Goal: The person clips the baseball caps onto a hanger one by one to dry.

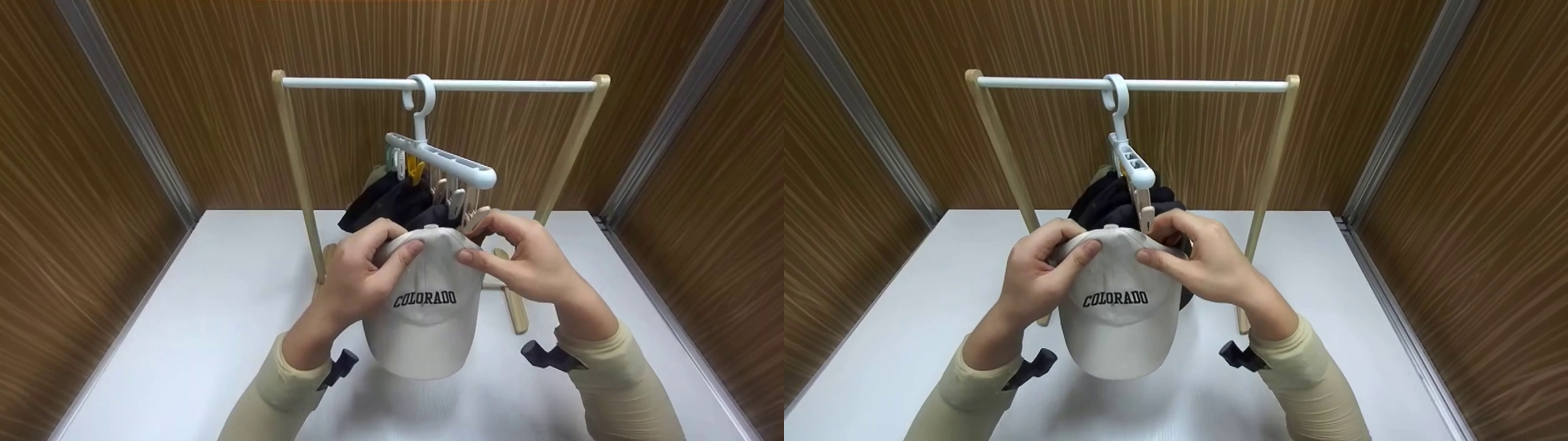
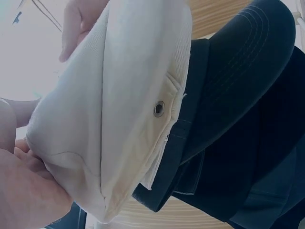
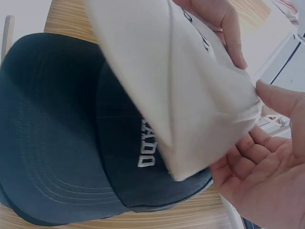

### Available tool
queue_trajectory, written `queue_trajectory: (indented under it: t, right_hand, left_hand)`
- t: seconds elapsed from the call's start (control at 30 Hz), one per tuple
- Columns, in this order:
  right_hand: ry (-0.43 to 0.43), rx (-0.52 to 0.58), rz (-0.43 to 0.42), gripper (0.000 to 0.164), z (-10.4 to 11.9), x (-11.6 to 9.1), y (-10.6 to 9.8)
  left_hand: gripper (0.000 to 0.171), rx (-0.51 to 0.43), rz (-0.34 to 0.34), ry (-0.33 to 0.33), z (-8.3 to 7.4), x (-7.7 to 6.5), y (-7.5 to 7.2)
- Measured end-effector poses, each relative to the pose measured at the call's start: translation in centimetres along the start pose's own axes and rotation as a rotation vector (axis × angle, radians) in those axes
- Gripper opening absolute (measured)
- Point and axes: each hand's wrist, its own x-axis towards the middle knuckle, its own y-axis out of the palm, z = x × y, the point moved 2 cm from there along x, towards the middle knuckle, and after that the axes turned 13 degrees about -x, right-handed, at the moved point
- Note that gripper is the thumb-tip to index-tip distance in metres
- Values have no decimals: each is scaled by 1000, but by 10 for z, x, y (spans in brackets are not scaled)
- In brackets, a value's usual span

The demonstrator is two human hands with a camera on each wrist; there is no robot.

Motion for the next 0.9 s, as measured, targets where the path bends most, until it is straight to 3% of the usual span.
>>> queue_trajectory:
  t: [0.33,0.6,0.9]
  right_hand:
    - [22,-11,-20,33,12,16,-12]
    - [-37,37,-42,26,18,26,-15]
    - [-47,70,-106,23,23,35,-14]
  left_hand:
    - [13,-25,-1,-21,1,0,0]
    - [15,-10,-12,-11,1,0,-2]
    - [15,-13,-15,-14,2,-1,-2]
